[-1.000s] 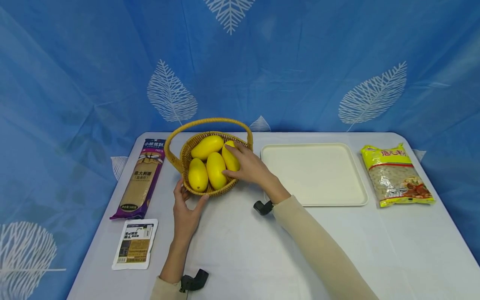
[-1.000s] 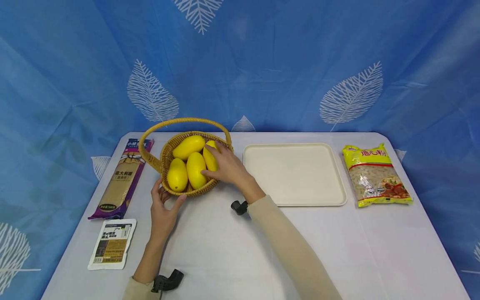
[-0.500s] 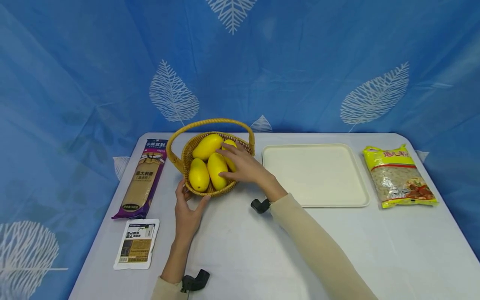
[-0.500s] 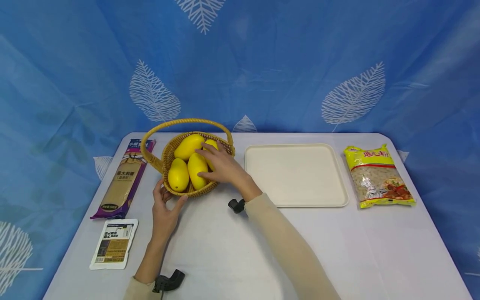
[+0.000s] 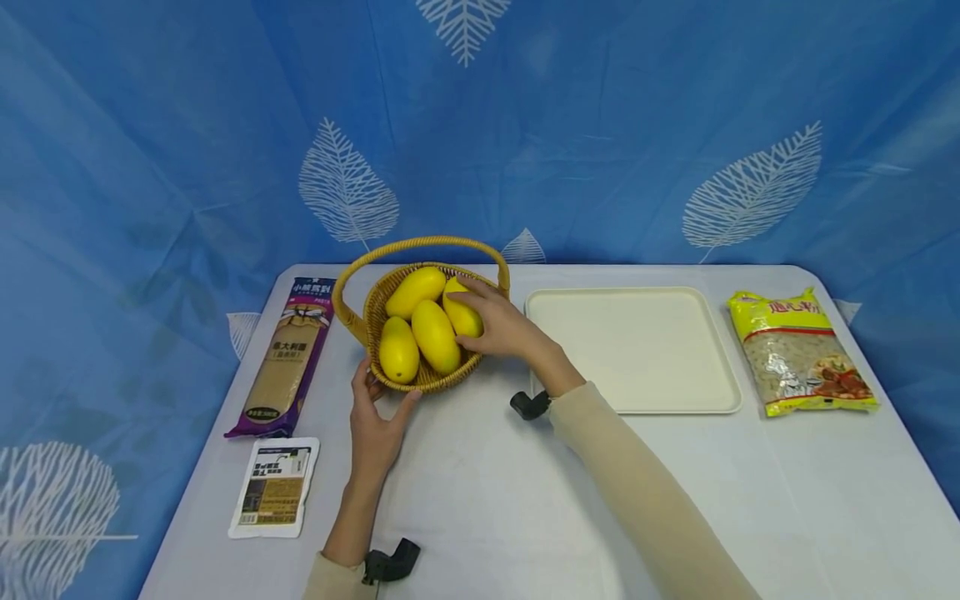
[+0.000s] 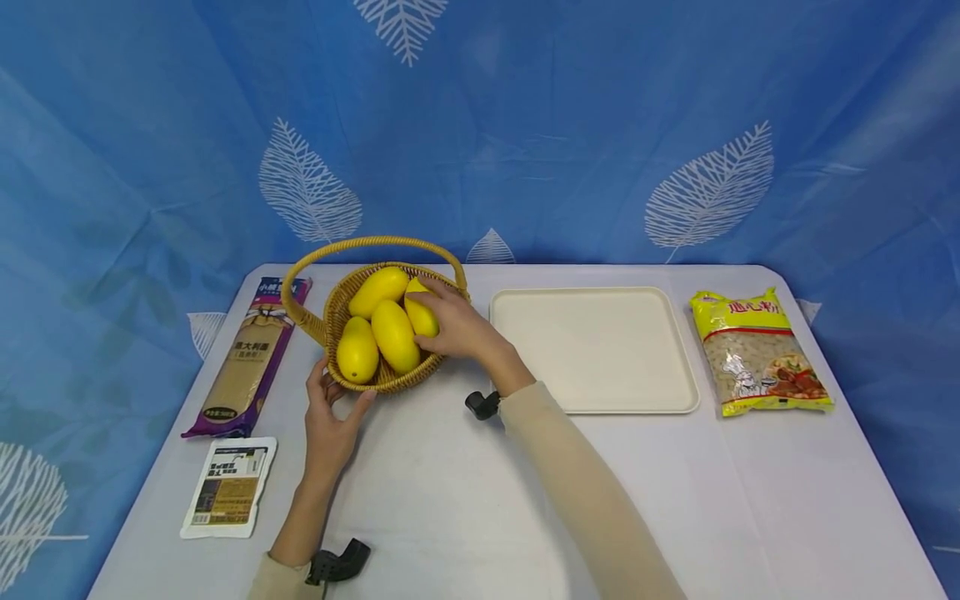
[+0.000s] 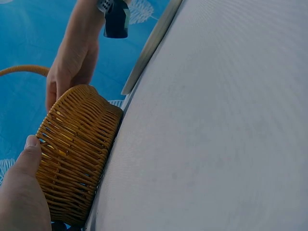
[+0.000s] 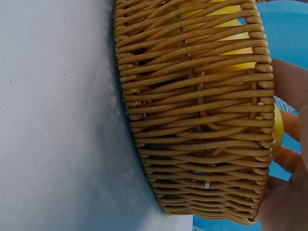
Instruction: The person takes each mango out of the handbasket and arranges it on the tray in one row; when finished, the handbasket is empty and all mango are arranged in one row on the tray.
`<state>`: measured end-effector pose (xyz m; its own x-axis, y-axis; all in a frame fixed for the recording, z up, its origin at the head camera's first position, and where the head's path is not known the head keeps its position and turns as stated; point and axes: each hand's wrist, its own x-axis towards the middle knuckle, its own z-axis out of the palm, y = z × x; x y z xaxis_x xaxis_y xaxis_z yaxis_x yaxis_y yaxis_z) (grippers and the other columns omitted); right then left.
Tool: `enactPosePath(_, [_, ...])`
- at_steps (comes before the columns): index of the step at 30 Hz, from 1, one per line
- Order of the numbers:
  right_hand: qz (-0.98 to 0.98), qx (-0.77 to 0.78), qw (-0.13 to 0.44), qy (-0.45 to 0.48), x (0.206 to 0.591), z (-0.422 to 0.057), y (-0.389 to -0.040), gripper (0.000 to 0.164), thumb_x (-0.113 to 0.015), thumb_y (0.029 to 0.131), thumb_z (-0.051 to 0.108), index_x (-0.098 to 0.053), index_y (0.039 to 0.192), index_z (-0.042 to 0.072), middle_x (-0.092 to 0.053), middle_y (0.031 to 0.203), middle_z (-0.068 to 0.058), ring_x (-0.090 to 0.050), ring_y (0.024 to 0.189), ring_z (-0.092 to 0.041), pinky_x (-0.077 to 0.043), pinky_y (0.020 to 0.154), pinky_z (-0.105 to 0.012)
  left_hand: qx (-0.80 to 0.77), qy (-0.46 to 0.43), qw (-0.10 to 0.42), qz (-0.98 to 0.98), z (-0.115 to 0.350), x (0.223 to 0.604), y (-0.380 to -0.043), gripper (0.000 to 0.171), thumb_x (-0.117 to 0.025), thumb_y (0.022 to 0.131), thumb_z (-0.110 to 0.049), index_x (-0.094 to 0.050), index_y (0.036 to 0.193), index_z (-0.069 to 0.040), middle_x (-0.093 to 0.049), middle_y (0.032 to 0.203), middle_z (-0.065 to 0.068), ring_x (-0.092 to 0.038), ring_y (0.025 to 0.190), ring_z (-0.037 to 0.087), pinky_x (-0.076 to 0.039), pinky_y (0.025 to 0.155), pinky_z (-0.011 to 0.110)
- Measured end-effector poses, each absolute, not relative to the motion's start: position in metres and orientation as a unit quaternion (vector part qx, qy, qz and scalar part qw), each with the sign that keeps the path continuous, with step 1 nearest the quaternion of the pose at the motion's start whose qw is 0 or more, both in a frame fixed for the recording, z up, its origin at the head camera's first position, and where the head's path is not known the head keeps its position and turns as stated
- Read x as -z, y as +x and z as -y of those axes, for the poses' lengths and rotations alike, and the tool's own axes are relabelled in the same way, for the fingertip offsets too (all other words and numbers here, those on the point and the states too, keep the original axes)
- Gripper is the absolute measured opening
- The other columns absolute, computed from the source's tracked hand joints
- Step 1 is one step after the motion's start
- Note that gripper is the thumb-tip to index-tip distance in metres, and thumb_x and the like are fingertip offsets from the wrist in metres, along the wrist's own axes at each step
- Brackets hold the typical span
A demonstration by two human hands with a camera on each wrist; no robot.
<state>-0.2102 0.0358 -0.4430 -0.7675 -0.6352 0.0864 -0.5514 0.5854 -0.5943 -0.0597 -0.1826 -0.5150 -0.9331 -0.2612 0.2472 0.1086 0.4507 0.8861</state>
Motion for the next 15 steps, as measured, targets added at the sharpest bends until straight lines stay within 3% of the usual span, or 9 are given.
enactPosePath(15, [-0.883,0.312,0.001,-0.350,0.4443,-0.0388,-0.2027,0.064,-0.073,0.087,0.032,-0.050,0.143,0.013,-0.026,0.161,-0.007,-0.025,0.148,-0.025,-0.036,0.114,-0.044,0.521,0.039,0.181,0.833,0.1836,0.5136,-0.0603,0.087,-0.077,0.086,-0.022,-0.023,0.154,-0.020,-0.049,0.140,0.014,-0.054,0.118,0.027,-0.038,0.103,0.040])
